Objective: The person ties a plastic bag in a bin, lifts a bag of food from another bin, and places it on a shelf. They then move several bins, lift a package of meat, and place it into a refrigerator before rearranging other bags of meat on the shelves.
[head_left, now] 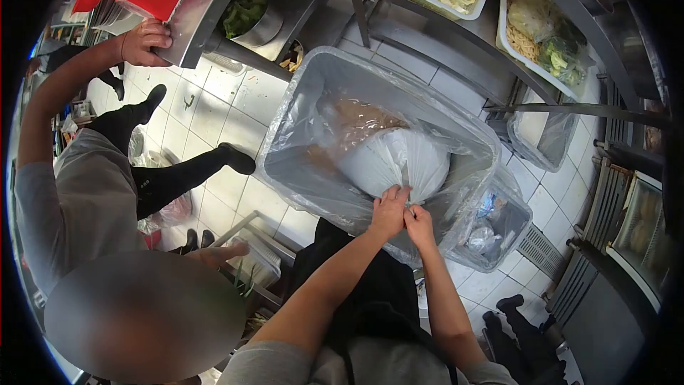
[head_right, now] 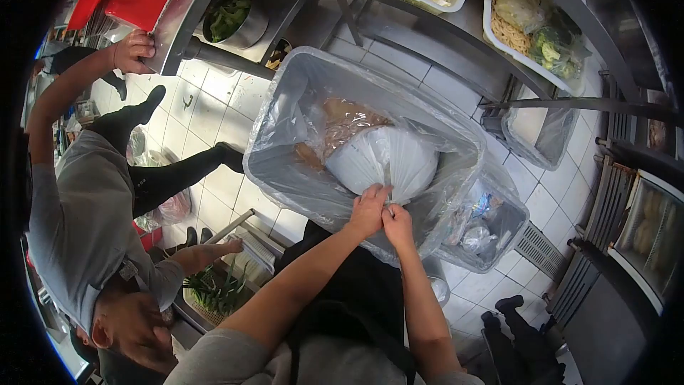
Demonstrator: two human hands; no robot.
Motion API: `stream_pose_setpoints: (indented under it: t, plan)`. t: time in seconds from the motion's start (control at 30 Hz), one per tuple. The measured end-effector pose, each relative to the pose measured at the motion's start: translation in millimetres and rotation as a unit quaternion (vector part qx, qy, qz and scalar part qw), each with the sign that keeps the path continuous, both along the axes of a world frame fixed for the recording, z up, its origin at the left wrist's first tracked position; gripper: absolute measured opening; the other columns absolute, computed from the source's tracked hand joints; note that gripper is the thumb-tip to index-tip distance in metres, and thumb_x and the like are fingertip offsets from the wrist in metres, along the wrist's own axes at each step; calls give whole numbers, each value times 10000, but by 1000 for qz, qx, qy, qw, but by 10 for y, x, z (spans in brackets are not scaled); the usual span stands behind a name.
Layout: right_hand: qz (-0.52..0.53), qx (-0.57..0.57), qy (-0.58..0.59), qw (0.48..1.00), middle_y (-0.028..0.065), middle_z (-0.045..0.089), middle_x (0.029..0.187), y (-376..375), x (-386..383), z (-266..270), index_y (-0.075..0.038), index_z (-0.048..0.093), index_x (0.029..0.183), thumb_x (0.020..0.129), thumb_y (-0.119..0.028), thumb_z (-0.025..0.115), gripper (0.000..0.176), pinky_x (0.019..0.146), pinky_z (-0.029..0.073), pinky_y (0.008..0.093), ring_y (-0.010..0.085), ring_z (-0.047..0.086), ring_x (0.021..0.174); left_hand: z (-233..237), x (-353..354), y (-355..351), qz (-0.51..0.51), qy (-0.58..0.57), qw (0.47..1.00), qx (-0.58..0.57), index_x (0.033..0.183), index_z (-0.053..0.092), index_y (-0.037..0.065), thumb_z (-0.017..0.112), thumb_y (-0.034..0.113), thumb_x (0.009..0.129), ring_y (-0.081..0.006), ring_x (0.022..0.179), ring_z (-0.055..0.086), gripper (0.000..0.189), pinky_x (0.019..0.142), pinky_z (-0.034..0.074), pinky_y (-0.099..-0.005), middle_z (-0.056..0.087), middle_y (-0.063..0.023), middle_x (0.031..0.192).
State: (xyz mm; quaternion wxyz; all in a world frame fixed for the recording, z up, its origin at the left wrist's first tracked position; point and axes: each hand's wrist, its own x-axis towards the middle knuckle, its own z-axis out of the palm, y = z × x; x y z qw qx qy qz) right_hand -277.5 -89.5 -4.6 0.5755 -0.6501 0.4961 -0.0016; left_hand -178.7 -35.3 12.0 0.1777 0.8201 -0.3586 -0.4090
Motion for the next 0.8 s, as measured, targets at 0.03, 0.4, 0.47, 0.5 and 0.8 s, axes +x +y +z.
stream_pose_setpoints:
  t: [0.03, 0.4, 0.47, 0.5, 0.8]
  plan:
    - [0, 10, -6, 1000, 130, 450, 516, 12, -13, -6, 17, 478, 619, 768, -205, 567, 282, 484, 357, 343, 190, 408, 472, -18, 6, -1, -25, -40, 999, -6, 1189, 441, 106, 558, 150, 705, -273, 1158, 364, 500, 905, 296, -450, 377, -121, 1233]
    - [-114, 149, -68, 980, -20, 395, 503, 79, -64, -25, -33, 453, 584, 812, -207, 547, 302, 450, 314, 267, 70, 364, 494, -384, 196, -136, -291, -108, 950, -25, 797, 621, 108, 544, 196, 701, -200, 961, 518, 151, 960, 253, -415, 592, -63, 864]
    - [-135, 150, -71, 977, -23, 424, 516, 37, -8, -65, -56, 471, 594, 819, -229, 542, 292, 454, 327, 242, 72, 389, 484, -345, 287, -226, -314, -103, 944, -6, 772, 621, 121, 537, 206, 706, -208, 916, 536, 136, 909, 281, -413, 599, -53, 829]
    - [-146, 154, -71, 975, -25, 439, 522, 50, 22, -65, -67, 480, 600, 822, -239, 540, 288, 456, 334, 230, 73, 401, 478, -271, 338, -241, -326, -99, 940, 7, 760, 620, 127, 533, 211, 709, -211, 893, 545, 131, 883, 295, -412, 603, -48, 811]
    - [-197, 64, -96, 974, 152, 616, 757, -231, 660, 457, 32, 593, 863, 756, -204, 543, 264, 670, 452, 335, 259, 592, 724, 211, 855, -596, -358, -82, 930, 7, 774, 622, 132, 499, 260, 728, -243, 861, 558, 184, 769, 305, -426, 614, -62, 850]
